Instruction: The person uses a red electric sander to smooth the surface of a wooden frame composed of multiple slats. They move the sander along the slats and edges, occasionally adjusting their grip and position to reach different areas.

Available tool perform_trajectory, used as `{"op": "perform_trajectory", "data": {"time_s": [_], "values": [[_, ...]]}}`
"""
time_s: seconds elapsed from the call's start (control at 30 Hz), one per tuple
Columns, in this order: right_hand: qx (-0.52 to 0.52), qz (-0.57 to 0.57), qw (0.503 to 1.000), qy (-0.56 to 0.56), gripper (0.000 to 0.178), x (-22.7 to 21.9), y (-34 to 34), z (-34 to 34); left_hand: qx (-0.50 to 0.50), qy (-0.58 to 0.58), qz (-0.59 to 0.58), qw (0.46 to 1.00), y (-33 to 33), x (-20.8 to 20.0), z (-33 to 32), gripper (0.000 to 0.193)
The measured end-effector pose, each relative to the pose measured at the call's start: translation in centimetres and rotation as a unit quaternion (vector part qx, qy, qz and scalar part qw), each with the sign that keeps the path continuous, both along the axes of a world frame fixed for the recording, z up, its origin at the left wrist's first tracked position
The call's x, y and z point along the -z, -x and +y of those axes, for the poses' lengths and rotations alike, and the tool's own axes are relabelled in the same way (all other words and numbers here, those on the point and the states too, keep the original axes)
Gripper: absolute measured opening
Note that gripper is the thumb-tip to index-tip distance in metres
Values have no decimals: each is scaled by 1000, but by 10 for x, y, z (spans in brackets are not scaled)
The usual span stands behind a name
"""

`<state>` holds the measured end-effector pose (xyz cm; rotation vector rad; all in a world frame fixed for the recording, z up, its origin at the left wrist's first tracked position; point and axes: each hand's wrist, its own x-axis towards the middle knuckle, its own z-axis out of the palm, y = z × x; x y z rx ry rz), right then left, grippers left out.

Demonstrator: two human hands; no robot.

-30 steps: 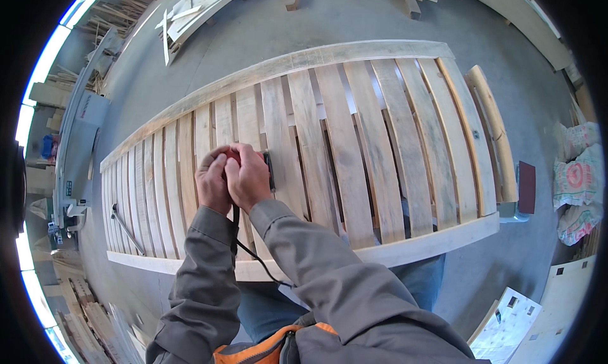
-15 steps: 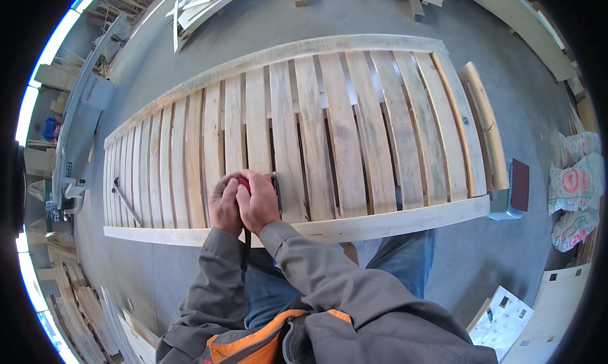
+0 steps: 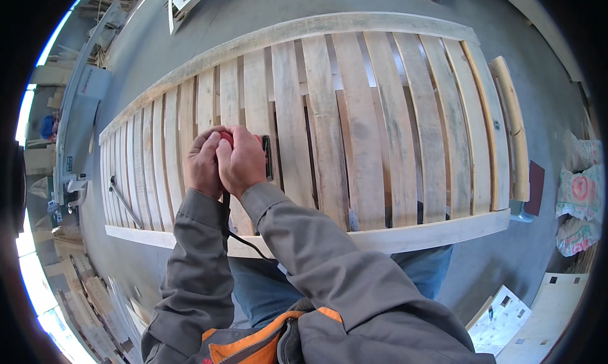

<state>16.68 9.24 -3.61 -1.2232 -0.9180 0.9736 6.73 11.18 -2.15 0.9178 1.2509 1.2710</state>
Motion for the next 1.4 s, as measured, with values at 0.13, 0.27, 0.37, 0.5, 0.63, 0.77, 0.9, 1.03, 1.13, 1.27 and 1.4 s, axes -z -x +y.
{"op": "perform_trajectory", "data": {"time_s": [0.13, 0.27, 0.37, 0.5, 0.63, 0.77, 0.9, 1.03, 1.13, 1.27, 1.4], "values": [[5, -1, 1000, -22, 25, 1, 6, 24, 5, -6, 18, 1000, 9, 4, 20, 24], [17, -9, 999, -47, 26, 2, 2, 43, 9, -17, 32, 999, 3, 3, 40, 25], [25, -28, 998, -46, 27, 6, -15, 62, 21, -23, 25, 999, -16, 3, 60, 25], [23, -13, 999, -29, 28, 0, -32, 87, 33, -31, 17, 999, -31, 1, 91, 25], [15, -26, 999, -16, 27, -6, -37, 114, 14, -35, 5, 999, -40, -10, 114, 24], [8, -2, 1000, -13, 32, -7, -38, 134, 26, -36, 13, 999, -36, -5, 136, 24], [14, -12, 1000, -24, 30, -10, -39, 155, 16, -43, 22, 999, -38, -7, 156, 24], [1, -2, 1000, -4, 30, -13, -39, 175, 19, -55, 38, 998, -35, -8, 177, 23], [-6, -13, 1000, 2, 30, -11, -37, 194, 21, -57, 49, 997, -31, -6, 194, 24], [-24, -20, 999, 15, 31, -14, -41, 213, 18, -56, 75, 995, -33, -8, 215, 25], [-17, -46, 999, 12, 32, -11, -50, 235, 41, -113, 107, 987, -48, -12, 231, 26]]}}
